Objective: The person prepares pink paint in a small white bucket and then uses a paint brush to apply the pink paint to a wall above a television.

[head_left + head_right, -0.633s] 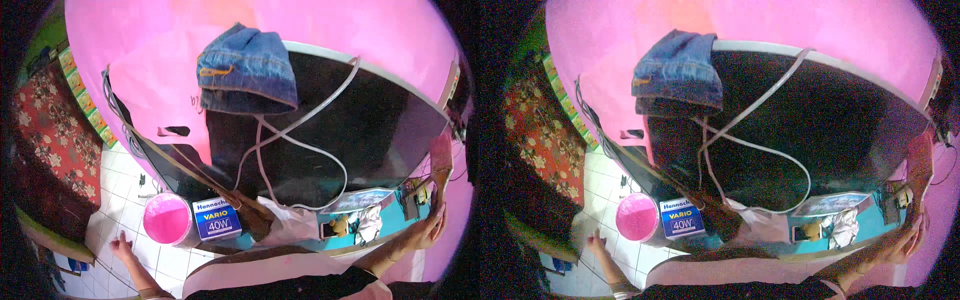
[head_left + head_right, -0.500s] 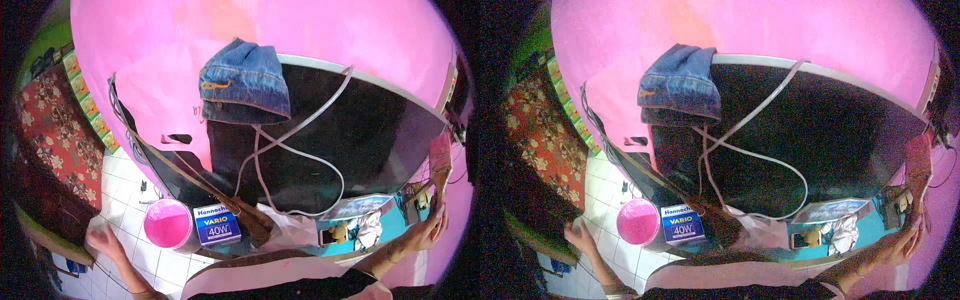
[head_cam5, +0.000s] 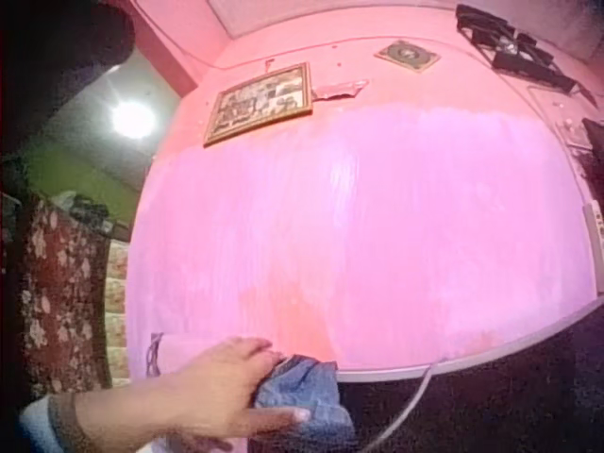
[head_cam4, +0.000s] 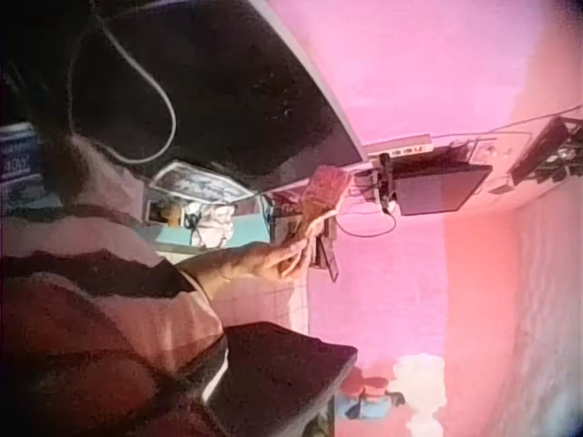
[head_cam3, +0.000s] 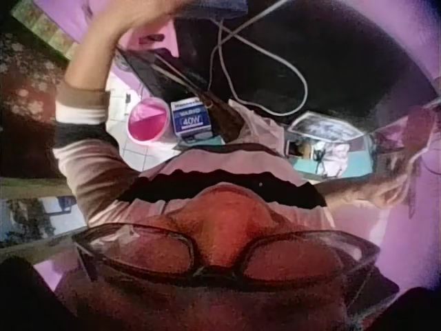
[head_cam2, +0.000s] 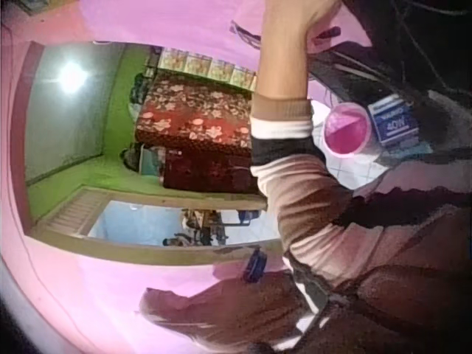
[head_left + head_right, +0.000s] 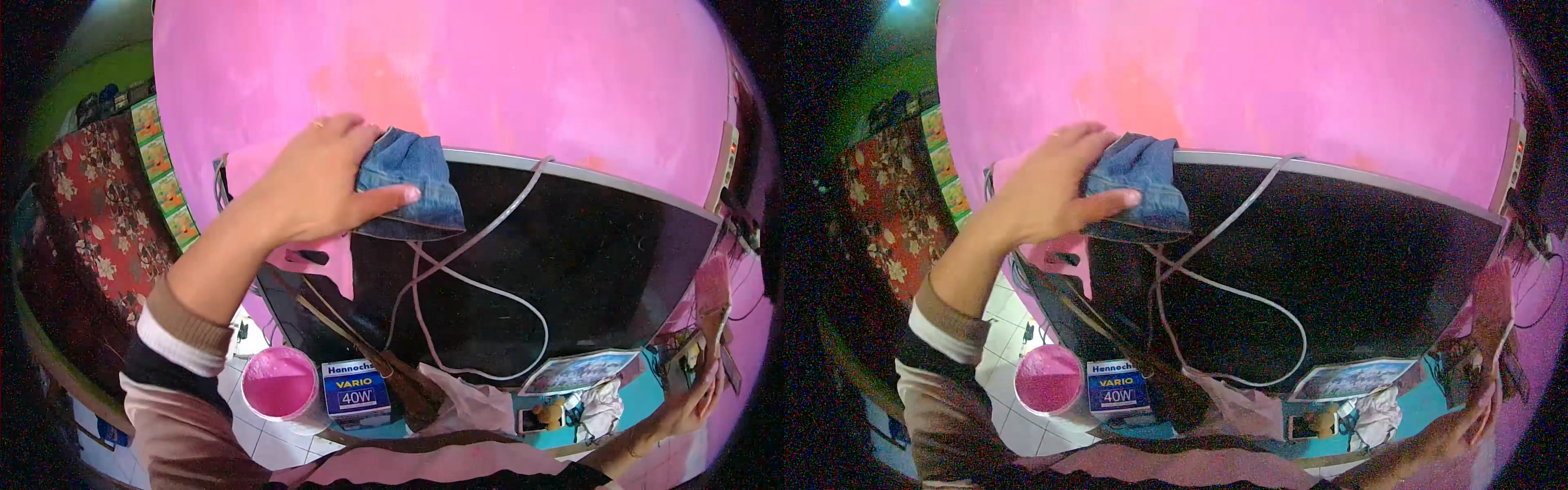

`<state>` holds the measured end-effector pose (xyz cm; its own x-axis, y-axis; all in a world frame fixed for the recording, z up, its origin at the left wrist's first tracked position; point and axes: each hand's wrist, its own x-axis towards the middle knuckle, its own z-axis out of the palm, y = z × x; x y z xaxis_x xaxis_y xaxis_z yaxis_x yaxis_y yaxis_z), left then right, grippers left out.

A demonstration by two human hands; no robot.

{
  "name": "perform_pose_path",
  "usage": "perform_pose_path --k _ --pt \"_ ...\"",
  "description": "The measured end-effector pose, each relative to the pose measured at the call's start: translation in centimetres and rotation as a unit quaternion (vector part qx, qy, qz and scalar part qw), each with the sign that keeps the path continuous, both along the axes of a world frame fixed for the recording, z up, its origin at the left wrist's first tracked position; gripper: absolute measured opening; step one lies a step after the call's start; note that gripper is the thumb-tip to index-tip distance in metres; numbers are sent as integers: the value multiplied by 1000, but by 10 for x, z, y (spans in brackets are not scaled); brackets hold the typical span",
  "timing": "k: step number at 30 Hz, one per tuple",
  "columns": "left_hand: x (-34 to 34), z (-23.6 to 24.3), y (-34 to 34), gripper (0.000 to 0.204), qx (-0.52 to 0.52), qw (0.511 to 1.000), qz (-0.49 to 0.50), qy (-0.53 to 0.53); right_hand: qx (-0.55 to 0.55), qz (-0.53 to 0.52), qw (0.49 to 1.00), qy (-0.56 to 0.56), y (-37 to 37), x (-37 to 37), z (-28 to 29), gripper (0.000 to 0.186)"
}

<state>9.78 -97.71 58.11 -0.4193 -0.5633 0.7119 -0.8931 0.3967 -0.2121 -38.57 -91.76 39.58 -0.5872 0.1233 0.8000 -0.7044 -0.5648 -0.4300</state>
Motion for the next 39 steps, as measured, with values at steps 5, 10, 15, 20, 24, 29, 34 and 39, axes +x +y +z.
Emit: perform_pose_path --k 5,10,15,20,24,29,34,39 --pt "-2 10 -21 36 47 997 37 -39 49 -63 995 -65 20 -25 -13 34" --pt "8 27 -53 28 -16 981 -34 189 84 -70 989 -98 21 -21 -11 33" --pt "7 58 -51 27 -63 893 -169 413 72 -36 996 -35 14 -31 -19 32" --pt "-3 33 15 29 -104 863 -226 439 111 -65 991 -29 5 -24 -23 33" --pt "-6 -16 63 34 85 946 -269 162 79 -29 995 -46 1 -35 -34 33" --pt "-10 -18 64 30 245 951 -168 80 113 -62 991 -20 -7 -27 -28 33" --pt "-2 9 0 35 -19 954 -16 300 101 -94 990 3 -17 -20 -25 29" --pt "2 -26 -29 54 49 967 47 244 125 -104 978 129 -10 -35 -35 30"
